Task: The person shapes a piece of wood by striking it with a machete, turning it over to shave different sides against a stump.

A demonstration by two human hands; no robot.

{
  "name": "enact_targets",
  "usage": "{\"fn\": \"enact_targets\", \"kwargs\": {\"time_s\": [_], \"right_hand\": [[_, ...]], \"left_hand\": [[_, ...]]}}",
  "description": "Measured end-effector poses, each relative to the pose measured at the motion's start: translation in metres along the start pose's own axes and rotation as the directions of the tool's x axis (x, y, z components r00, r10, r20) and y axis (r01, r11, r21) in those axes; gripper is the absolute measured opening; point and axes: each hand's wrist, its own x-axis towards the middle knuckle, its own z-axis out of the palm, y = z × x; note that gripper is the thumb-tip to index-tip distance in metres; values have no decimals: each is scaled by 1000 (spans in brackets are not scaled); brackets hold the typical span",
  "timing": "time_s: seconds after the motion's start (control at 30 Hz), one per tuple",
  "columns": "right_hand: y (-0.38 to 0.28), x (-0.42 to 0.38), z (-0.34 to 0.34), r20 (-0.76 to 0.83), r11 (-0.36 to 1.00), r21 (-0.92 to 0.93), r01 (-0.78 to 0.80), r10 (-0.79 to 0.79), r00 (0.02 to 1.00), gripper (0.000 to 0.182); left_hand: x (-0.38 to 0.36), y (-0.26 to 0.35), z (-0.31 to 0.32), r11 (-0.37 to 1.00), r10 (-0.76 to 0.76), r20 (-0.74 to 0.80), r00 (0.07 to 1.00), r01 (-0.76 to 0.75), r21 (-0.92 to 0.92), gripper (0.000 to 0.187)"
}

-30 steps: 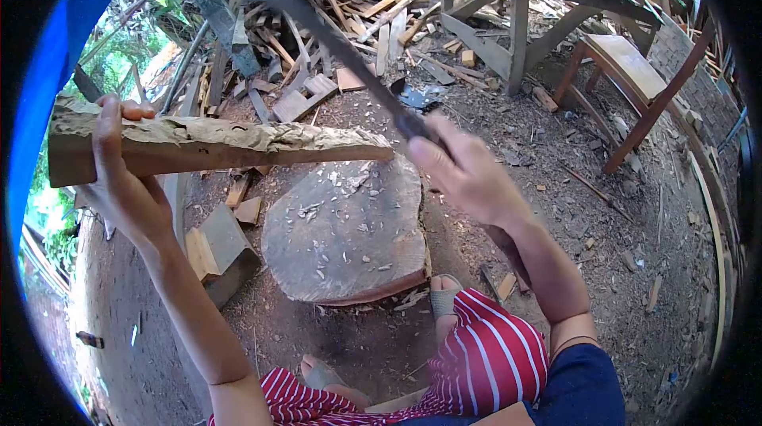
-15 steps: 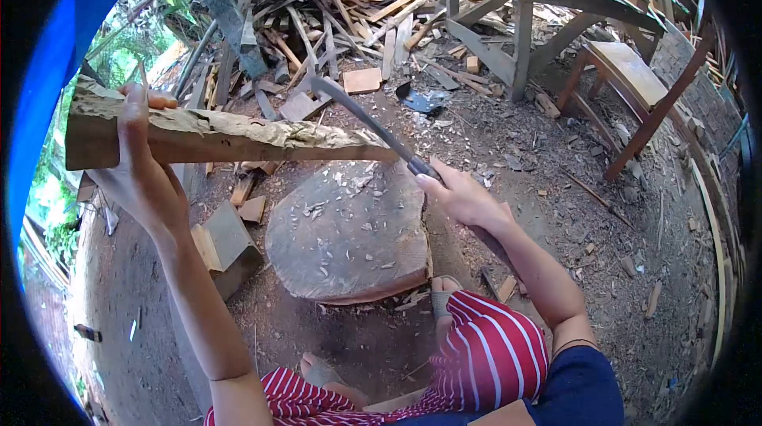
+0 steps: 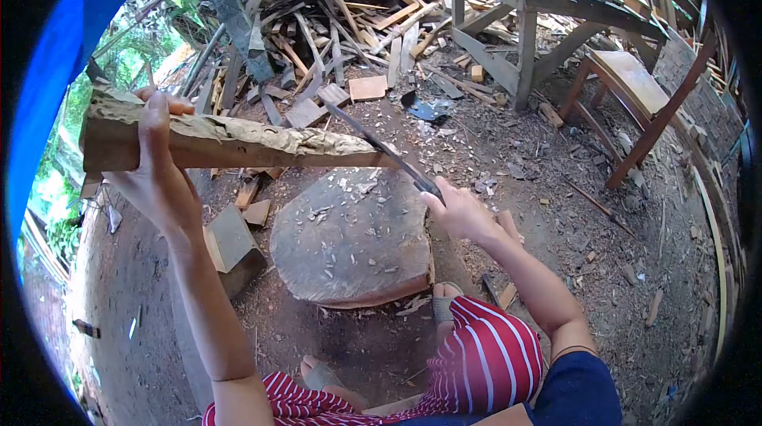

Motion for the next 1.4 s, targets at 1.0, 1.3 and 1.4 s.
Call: {"fn": "enact_targets", "kwargs": {"time_s": [1.0, 1.3, 1.4], "right_hand": [[-64, -17, -104, -61, 851, 519, 84, -61, 996, 36], [54, -10, 21, 156, 966, 158, -207, 182, 971, 44], [57, -28, 5, 262, 919, 252, -302, 236, 936, 43]], "left_hand": [[5, -7, -5, 990, -74, 86, 994, 83, -114, 21], [-4, -3, -9, 998, -16, 71, 997, 21, -59, 16], [0, -11, -14, 989, 132, 122, 984, -140, 57, 16]]}}
